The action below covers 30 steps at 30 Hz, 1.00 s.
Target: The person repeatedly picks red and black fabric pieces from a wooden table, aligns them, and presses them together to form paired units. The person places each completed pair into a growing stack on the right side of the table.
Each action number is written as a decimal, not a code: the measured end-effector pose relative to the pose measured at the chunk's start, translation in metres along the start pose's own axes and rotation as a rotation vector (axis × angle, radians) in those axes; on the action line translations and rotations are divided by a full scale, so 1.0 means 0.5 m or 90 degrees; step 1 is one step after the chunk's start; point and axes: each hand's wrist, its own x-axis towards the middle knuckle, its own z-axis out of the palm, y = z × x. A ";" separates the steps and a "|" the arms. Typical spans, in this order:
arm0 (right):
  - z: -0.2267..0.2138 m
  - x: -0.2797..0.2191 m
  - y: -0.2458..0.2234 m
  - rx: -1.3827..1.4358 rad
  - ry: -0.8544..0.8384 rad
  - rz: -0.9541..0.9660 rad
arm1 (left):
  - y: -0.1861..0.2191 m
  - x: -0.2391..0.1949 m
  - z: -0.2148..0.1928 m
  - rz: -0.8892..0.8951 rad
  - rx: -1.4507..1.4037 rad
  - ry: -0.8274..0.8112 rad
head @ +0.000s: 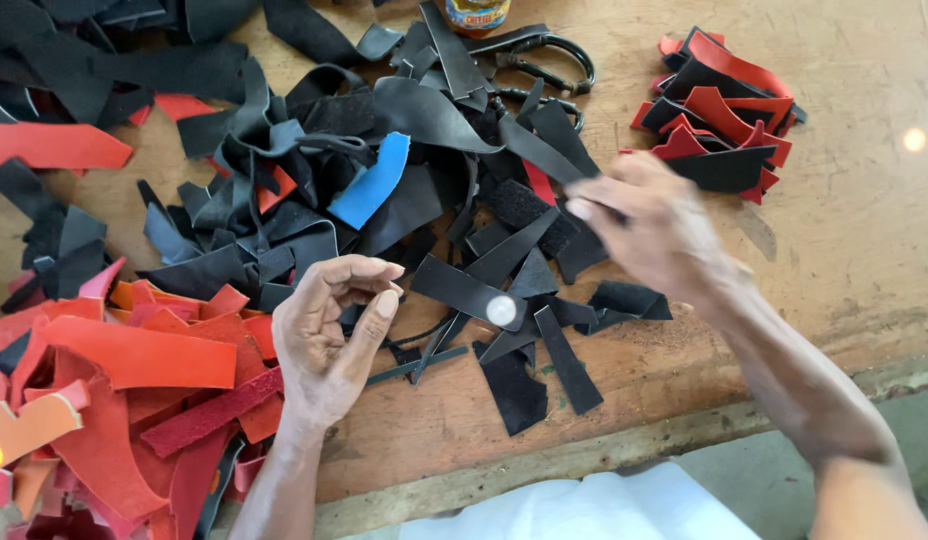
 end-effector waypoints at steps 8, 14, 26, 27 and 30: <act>0.031 0.088 -0.030 0.259 -0.033 0.105 | 0.012 0.000 -0.003 0.027 0.054 0.002; -0.008 0.098 0.008 0.540 -0.010 0.124 | 0.013 0.001 -0.001 0.002 0.068 0.022; -0.014 0.100 -0.040 0.488 -0.001 0.043 | 0.002 0.004 -0.012 -0.048 0.085 0.008; -0.013 0.097 -0.046 0.486 -0.005 0.067 | 0.002 0.004 -0.011 -0.043 0.116 -0.043; -0.014 0.086 -0.064 0.416 -0.068 0.063 | 0.002 0.003 -0.001 0.040 0.203 -0.173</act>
